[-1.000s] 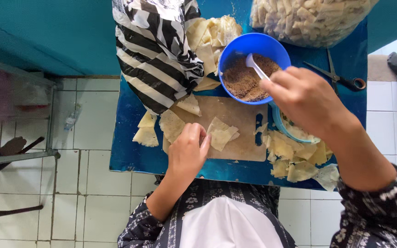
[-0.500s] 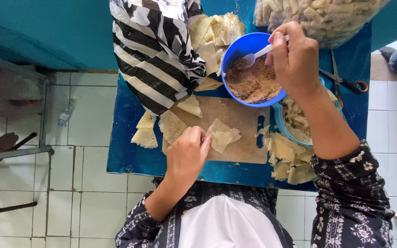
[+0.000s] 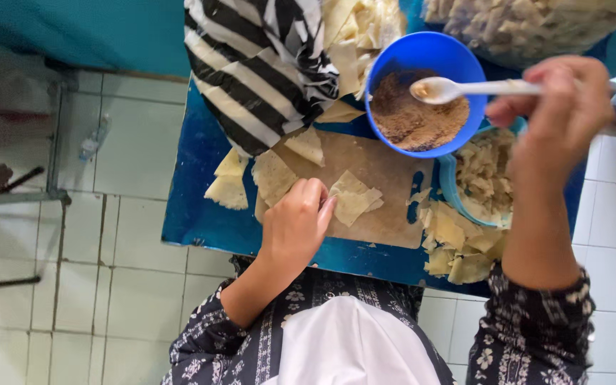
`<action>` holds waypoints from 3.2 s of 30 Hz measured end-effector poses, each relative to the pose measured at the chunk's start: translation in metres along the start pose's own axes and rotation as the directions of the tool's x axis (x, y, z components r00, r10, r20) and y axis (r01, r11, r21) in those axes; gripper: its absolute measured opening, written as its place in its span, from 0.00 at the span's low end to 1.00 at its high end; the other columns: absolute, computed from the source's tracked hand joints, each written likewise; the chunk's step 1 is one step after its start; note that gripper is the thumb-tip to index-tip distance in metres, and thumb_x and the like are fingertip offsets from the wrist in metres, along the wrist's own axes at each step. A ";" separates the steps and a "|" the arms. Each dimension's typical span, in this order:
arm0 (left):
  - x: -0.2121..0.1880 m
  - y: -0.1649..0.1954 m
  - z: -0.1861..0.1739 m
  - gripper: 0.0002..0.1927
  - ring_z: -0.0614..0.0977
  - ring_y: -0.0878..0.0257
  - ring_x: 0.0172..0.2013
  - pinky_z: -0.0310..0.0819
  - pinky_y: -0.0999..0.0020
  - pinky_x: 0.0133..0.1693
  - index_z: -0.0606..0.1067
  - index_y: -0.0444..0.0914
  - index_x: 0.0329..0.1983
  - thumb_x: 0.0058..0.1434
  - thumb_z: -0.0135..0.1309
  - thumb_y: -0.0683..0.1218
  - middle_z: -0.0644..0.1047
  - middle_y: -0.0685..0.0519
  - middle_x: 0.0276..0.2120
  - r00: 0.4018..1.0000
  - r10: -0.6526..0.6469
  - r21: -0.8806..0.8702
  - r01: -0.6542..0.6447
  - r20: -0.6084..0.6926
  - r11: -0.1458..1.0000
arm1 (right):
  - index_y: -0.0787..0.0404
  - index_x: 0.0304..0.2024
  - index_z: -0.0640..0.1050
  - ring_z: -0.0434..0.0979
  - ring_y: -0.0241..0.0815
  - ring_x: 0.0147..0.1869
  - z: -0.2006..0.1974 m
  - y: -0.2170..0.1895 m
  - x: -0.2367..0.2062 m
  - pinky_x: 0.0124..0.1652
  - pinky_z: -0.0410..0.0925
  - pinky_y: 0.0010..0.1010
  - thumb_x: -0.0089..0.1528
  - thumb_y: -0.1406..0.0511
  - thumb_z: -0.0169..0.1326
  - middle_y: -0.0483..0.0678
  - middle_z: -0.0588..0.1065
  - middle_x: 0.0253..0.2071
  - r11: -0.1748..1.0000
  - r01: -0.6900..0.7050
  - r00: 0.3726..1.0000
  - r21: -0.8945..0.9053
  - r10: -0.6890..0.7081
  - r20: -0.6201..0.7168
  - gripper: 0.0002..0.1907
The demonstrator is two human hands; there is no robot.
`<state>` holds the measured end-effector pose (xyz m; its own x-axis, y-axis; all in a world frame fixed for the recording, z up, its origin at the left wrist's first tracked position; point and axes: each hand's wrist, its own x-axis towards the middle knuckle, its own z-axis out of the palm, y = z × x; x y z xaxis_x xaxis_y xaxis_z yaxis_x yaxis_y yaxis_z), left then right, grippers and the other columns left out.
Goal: The person folds triangular pastry wrappers into cones, spoons brown filling from a blue bowl into each wrapper, and pinches the edges closed, setting the filled pieces aside while taking new wrappers one at a time from the pile on the table.
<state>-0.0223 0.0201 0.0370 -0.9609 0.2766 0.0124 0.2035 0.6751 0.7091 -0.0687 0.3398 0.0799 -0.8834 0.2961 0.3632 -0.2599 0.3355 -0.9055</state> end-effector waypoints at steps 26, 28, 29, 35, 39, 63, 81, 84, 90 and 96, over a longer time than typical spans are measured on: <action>-0.012 -0.017 -0.012 0.07 0.82 0.49 0.34 0.76 0.55 0.36 0.75 0.39 0.36 0.64 0.56 0.47 0.78 0.48 0.34 0.999 -0.027 -0.219 0.031 0.020 0.975 | 0.70 0.49 0.69 0.84 0.42 0.39 0.056 -0.052 -0.156 0.40 0.74 0.26 0.77 0.71 0.40 0.56 0.80 0.38 0.901 0.256 0.941 -0.349 -0.149 0.305 0.07; -0.014 -0.017 -0.008 0.07 0.82 0.49 0.33 0.76 0.56 0.36 0.75 0.38 0.37 0.64 0.55 0.47 0.78 0.48 0.35 1.000 -0.030 -0.225 0.028 -0.005 0.974 | 0.71 0.49 0.68 0.83 0.44 0.41 0.052 -0.050 -0.155 0.41 0.75 0.28 0.75 0.72 0.41 0.58 0.79 0.39 0.871 0.365 0.898 -0.330 -0.235 0.373 0.05; -0.014 -0.017 -0.007 0.07 0.82 0.49 0.33 0.76 0.56 0.36 0.75 0.38 0.37 0.64 0.56 0.47 0.78 0.48 0.35 0.999 -0.028 -0.234 0.023 -0.019 0.972 | 0.71 0.49 0.68 0.83 0.46 0.43 0.052 -0.049 -0.154 0.41 0.75 0.30 0.74 0.73 0.43 0.59 0.78 0.40 0.838 0.452 0.853 -0.306 -0.306 0.422 0.04; -0.014 -0.018 -0.002 0.08 0.83 0.51 0.33 0.77 0.57 0.35 0.77 0.39 0.35 0.63 0.58 0.49 0.80 0.50 0.34 0.998 -0.054 -0.310 0.046 -0.016 0.950 | 0.71 0.47 0.70 0.81 0.52 0.39 0.053 -0.050 -0.153 0.40 0.74 0.40 0.65 0.75 0.54 0.62 0.79 0.38 0.486 0.854 0.455 -0.186 -0.525 0.719 0.10; -0.017 -0.016 -0.002 0.09 0.83 0.51 0.34 0.76 0.57 0.35 0.78 0.39 0.36 0.64 0.57 0.50 0.80 0.50 0.34 0.998 -0.048 -0.329 0.033 -0.036 0.944 | 0.69 0.45 0.71 0.82 0.54 0.39 0.050 -0.056 -0.154 0.40 0.74 0.41 0.62 0.70 0.58 0.62 0.79 0.38 0.339 0.931 0.306 -0.137 -0.519 0.798 0.12; -0.013 -0.005 0.000 0.03 0.82 0.55 0.30 0.74 0.59 0.29 0.78 0.44 0.41 0.65 0.57 0.46 0.77 0.54 0.34 0.983 0.149 -0.142 -0.163 -0.107 0.976 | 0.62 0.47 0.76 0.75 0.56 0.52 0.072 -0.068 -0.118 0.54 0.67 0.47 0.63 0.75 0.57 0.53 0.74 0.45 0.633 0.359 0.933 -0.686 -0.222 0.283 0.10; -0.010 0.002 0.004 0.04 0.82 0.55 0.34 0.75 0.60 0.31 0.78 0.44 0.41 0.65 0.59 0.47 0.76 0.55 0.35 0.969 0.189 -0.039 -0.197 -0.156 0.980 | 0.64 0.47 0.77 0.81 0.36 0.40 0.103 -0.044 -0.133 0.41 0.72 0.26 0.66 0.73 0.55 0.48 0.80 0.39 0.960 -0.205 0.953 -0.192 0.241 0.185 0.07; -0.009 0.001 0.005 0.05 0.82 0.56 0.33 0.75 0.60 0.31 0.78 0.43 0.41 0.65 0.60 0.47 0.76 0.55 0.35 0.972 0.190 -0.047 -0.198 -0.137 0.979 | 0.65 0.46 0.78 0.79 0.41 0.37 0.096 -0.045 -0.131 0.39 0.71 0.30 0.65 0.73 0.58 0.50 0.78 0.38 0.909 -0.075 0.982 -0.411 0.139 0.129 0.07; -0.008 0.001 0.009 0.06 0.82 0.56 0.33 0.75 0.61 0.31 0.76 0.43 0.42 0.65 0.60 0.46 0.76 0.55 0.36 0.968 0.198 -0.034 -0.206 -0.155 0.978 | 0.61 0.40 0.78 0.77 0.52 0.41 0.083 -0.043 -0.129 0.42 0.69 0.42 0.65 0.68 0.61 0.51 0.74 0.37 0.691 0.021 0.988 -0.723 0.097 0.122 0.04; -0.009 0.000 0.012 0.06 0.82 0.56 0.33 0.74 0.60 0.30 0.76 0.44 0.43 0.65 0.60 0.46 0.76 0.55 0.37 0.971 0.195 -0.030 -0.201 -0.139 0.979 | 0.59 0.34 0.77 0.77 0.53 0.43 0.100 -0.031 -0.132 0.44 0.66 0.45 0.59 0.62 0.63 0.48 0.75 0.36 0.685 0.046 0.967 -0.727 0.153 0.204 0.10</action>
<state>-0.0113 0.0258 0.0282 -0.9195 0.3047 0.2483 0.3864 0.5852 0.7129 0.0168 0.2014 0.0382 -0.9735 0.1547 0.1681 0.0653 0.8935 -0.4442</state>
